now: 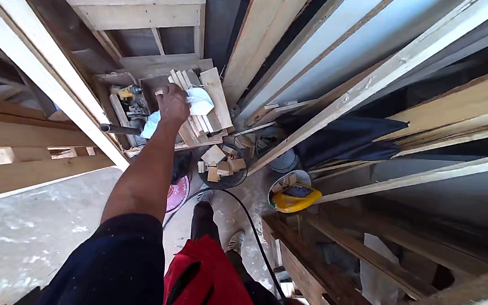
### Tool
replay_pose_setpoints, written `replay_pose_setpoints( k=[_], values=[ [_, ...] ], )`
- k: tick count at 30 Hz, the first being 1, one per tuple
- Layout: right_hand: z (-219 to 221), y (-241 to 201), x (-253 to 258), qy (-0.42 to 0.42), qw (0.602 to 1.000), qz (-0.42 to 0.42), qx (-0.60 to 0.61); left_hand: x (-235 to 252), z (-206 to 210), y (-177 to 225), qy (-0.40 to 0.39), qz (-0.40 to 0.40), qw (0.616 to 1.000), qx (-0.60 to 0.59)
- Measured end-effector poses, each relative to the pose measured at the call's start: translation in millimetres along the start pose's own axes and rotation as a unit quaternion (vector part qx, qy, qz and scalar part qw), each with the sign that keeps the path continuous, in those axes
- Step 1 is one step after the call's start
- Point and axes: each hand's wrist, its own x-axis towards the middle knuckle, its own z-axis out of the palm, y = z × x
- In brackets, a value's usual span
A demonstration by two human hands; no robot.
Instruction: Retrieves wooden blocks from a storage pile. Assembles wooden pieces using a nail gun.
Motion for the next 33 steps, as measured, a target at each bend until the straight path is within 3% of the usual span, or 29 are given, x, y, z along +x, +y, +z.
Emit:
replay_pose_setpoints(
  k=[1, 3, 6, 8, 11, 13, 15, 17, 20, 23, 25, 28, 30, 33],
  values=[
    [2.7, 8.5, 11.1, 0.064, 0.996, -0.055, 0.013, -5.9, 1.2, 6.9, 0.007, 0.034, 0.999, 0.008],
    [-23.4, -25.5, 35.9, 0.195, 0.971, -0.137, 0.015, -32.8, -4.6, 30.3, 0.022, 0.101, 0.995, 0.003],
    [-75.3, -91.5, 100.8, 0.354, 0.901, -0.238, -0.082, -110.0, -12.2, 86.0, -0.06, 0.197, 0.978, -0.041],
    [-97.9, -124.5, 130.2, 0.377, 0.88, -0.254, -0.14, -164.1, -9.4, 115.0, -0.15, 0.279, 0.945, -0.086],
    [-110.3, -140.1, 158.9, 0.306, 0.906, -0.235, -0.176, -202.9, 9.5, 130.3, -0.256, 0.341, 0.878, -0.217],
    [-109.6, -127.4, 176.8, 0.222, 0.954, -0.161, -0.117, -194.8, 26.5, 112.8, -0.242, 0.282, 0.861, -0.347],
    [-101.3, -96.4, 184.2, 0.167, 0.981, -0.08, -0.047, -169.5, 40.7, 78.4, -0.149, 0.091, 0.864, -0.472],
    [-84.3, -51.5, 178.6, 0.14, 0.989, -0.038, -0.01, -133.6, 62.7, 39.8, -0.008, -0.148, 0.882, -0.448],
    [-52.5, 17.0, 144.9, 0.114, 0.993, 0.011, 0.025, -85.5, 99.4, -2.3, 0.071, -0.343, 0.823, -0.446],
    [-25.8, 65.4, 121.3, 0.068, 0.99, 0.114, 0.047, -62.3, 109.1, 6.9, 0.103, -0.374, 0.765, -0.514],
    [-16.1, 70.0, 117.0, 0.046, 0.983, 0.165, 0.06, -52.9, 104.2, 21.9, 0.105, -0.399, 0.781, -0.47],
    [4.5, 68.1, 121.6, 0.094, 0.981, 0.131, 0.104, -37.1, 83.1, 50.2, 0.026, -0.455, 0.815, -0.358],
    [-4.4, 37.5, 115.4, 0.063, 0.984, 0.123, 0.108, -25.4, 73.0, 67.6, -0.012, -0.478, 0.827, -0.295],
    [-13.7, -0.8, 120.1, 0.062, 0.992, 0.058, 0.098, -16.1, 77.2, 79.2, -0.003, -0.494, 0.835, -0.24]
  ],
)
